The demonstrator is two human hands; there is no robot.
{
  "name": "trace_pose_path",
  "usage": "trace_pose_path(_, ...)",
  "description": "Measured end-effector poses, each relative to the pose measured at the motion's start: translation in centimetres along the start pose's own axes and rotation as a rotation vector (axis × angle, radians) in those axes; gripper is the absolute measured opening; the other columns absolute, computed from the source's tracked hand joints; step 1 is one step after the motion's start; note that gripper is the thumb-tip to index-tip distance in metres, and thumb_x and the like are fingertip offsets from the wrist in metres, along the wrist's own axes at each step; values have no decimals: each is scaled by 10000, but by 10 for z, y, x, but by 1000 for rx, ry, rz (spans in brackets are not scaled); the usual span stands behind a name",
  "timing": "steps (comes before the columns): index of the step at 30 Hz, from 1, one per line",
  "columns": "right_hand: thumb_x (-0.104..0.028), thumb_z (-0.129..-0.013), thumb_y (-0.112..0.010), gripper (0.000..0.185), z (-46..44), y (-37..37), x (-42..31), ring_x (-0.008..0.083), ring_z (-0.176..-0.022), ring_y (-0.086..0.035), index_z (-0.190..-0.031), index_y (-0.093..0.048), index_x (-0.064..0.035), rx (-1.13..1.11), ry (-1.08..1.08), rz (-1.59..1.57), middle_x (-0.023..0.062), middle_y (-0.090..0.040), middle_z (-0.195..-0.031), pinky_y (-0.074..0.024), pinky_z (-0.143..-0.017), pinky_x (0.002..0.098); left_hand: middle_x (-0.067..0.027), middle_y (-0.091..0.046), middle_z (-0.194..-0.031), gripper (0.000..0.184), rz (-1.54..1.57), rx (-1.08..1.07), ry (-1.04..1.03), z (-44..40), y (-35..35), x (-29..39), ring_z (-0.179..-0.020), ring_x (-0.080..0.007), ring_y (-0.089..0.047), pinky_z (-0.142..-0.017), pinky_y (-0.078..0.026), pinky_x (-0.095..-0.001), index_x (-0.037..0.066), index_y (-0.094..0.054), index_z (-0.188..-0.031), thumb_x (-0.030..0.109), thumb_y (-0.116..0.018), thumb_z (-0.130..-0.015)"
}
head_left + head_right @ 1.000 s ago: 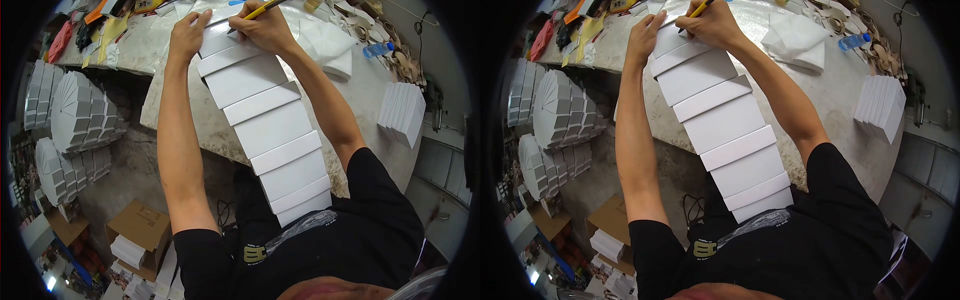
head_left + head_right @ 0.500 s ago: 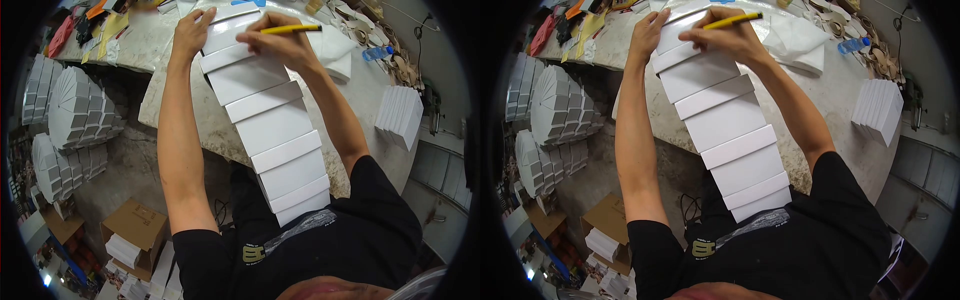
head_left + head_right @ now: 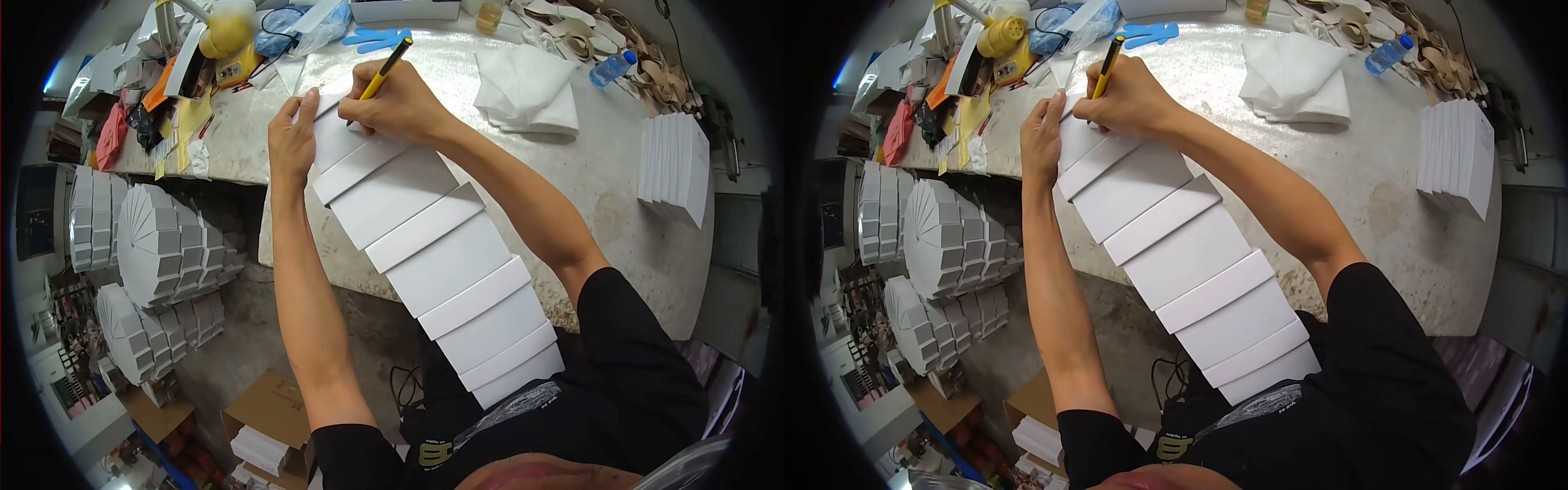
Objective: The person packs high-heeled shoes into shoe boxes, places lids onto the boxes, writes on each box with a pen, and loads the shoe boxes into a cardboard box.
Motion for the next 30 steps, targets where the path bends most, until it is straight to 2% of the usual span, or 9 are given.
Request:
trace_pose_path(8, -84, -784, -688, 221, -1, -2, 1, 110, -508, -611, -673, -508, -22, -12, 10, 3, 50, -598, -600, -458, -460, 254, 4, -586, -737, 389, 44, 15, 27, -2, 0, -5, -676, -65, -468, -603, -389, -222, -9, -683, -935, 375, -624, -961)
trace_pose_path(23, -107, -780, -707, 198, 1, -2, -3, 99, -514, -592, -693, -552, -20, -9, 8, 30, 46, -607, -599, -444, -481, 244, 10, -570, -717, 398, 64, 9, 21, -2, -1, -8, -655, -67, -450, -589, -374, -230, -3, -687, -927, 390, -626, -955)
trace_pose_path(26, -133, -812, -731, 224, 0, 3, 4, 92, -512, -581, -704, -568, -23, 24, -18, 0, 39, -608, -602, -451, -497, 227, 6, -579, -725, 396, 60, 7, 24, -2, 0, -7, -663, -68, -457, -595, -380, -228, -3, -688, -931, 387, -626, -956)
trace_pose_path(30, -143, -830, -781, 250, 13, 8, -8, 84, -508, -560, -727, -582, -30, 29, 145, -121, 43, -620, -633, -447, -464, 219, -8, -587, -731, 412, 62, 2, -9, -2, -2, -3, -670, -76, -461, -603, -387, -234, -9, -687, -913, 396, -623, -953)
Point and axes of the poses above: each hand's wrist, its own z-axis away from the middle knuckle, its own y-axis out of the back of the hand, x = y × z, the point moved 6 cm from there along -z, towards the middle knuckle
